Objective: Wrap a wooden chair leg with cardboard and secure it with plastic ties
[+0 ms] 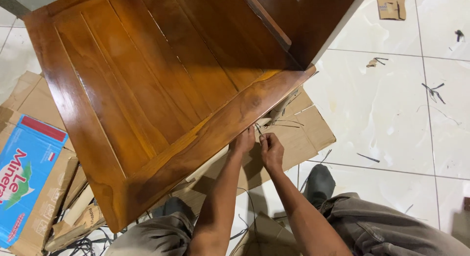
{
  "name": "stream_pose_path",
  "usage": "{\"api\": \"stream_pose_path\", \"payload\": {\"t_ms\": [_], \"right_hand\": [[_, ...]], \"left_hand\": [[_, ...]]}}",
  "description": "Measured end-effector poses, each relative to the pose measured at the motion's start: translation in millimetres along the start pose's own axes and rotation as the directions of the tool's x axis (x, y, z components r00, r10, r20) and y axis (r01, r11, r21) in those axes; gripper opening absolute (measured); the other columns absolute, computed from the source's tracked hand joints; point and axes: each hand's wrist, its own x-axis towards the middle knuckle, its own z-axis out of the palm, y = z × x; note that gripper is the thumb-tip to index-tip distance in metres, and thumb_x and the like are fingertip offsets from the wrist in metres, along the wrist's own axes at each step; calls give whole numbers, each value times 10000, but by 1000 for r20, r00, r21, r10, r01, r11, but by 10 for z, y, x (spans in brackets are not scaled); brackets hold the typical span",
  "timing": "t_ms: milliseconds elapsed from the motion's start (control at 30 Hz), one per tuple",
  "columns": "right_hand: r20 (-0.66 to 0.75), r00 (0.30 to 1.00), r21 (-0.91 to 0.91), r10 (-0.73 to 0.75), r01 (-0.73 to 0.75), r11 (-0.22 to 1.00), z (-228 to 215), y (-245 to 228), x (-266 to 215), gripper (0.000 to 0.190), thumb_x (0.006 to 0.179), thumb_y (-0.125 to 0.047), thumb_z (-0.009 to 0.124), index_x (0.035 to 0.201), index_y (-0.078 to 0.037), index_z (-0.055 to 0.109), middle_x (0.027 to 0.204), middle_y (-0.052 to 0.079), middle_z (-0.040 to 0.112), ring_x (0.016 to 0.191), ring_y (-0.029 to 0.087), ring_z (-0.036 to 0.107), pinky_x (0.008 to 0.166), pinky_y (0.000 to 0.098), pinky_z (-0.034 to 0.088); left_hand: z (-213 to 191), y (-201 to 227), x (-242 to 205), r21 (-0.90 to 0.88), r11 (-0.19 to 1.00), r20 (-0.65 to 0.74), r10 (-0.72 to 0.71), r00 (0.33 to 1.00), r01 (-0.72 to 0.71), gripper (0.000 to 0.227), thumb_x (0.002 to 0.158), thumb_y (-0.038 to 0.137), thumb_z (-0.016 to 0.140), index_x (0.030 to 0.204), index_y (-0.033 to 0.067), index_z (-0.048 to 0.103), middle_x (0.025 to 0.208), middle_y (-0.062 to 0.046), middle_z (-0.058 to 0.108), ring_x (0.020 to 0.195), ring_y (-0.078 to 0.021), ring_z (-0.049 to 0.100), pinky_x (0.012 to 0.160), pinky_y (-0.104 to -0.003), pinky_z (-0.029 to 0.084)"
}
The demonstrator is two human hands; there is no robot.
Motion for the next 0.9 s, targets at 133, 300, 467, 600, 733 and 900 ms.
{"api": "stream_pose_path", "payload": {"t_ms": [133, 300, 467, 600, 733, 900], "right_hand": [[6, 998, -71, -57, 57, 996, -12, -79, -141, 83, 1011, -189, 632, 1010, -138, 697, 885, 128, 719, 883, 315, 711, 807, 435, 541], [16, 999, -86, -44, 45, 995, -61, -43, -292, 114, 1022, -221, 615, 1013, -137, 691, 913, 146, 736, 917, 354, 717, 812, 470, 548], [87, 995, -154, -48, 61, 986, -138, 105, -480, 105, 1009, -219, 639, 1010, -125, 684, 930, 143, 754, 938, 368, 729, 821, 477, 559], [241, 970, -296, 3, 71, 953, -189, 309, -631, 132, 996, -263, 632, 1009, -153, 705, 929, 121, 770, 961, 364, 736, 838, 485, 575], [460, 885, -491, 69, 188, 851, -152, 700, -689, 199, 989, -308, 618, 1043, -160, 739, 908, 135, 778, 934, 378, 753, 807, 489, 594], [583, 803, -565, 122, 293, 771, -108, 1014, -807, 187, 919, -218, 639, 1006, -107, 762, 889, 186, 775, 920, 426, 754, 775, 524, 590]], "left_hand": [[-312, 60, 194, 101, 993, 24, 63, 998, -65, 302, 803, 189, 558, 1009, 60, 736, 970, -244, 754, 979, -435, 735, 1008, -584, 513], [-1063, 327, 463, -273, 909, 137, -287, 948, 314, 297, 917, 295, 589, 1066, 104, 760, 1052, -210, 744, 1064, -428, 691, 984, -561, 515], [-1646, 450, 576, -405, 731, 417, -387, 823, 549, 373, 960, 198, 588, 1318, 234, 685, 1244, -90, 729, 1200, -368, 656, 970, -573, 532], [-1886, 553, 486, -398, 791, 373, -323, 870, 464, 421, 939, 72, 570, 1335, 210, 603, 1307, -69, 668, 1298, -317, 599, 1008, -554, 536], [-1983, 551, 288, -460, 813, 262, -258, 930, 356, 460, 872, -49, 508, 1283, 135, 602, 1330, -74, 625, 1346, -319, 553, 1089, -556, 450], [-2179, 450, 122, -594, 749, 193, -221, 956, 293, 442, 847, -100, 519, 1220, 85, 668, 1222, -130, 678, 1263, -371, 606, 1088, -505, 459]]}}
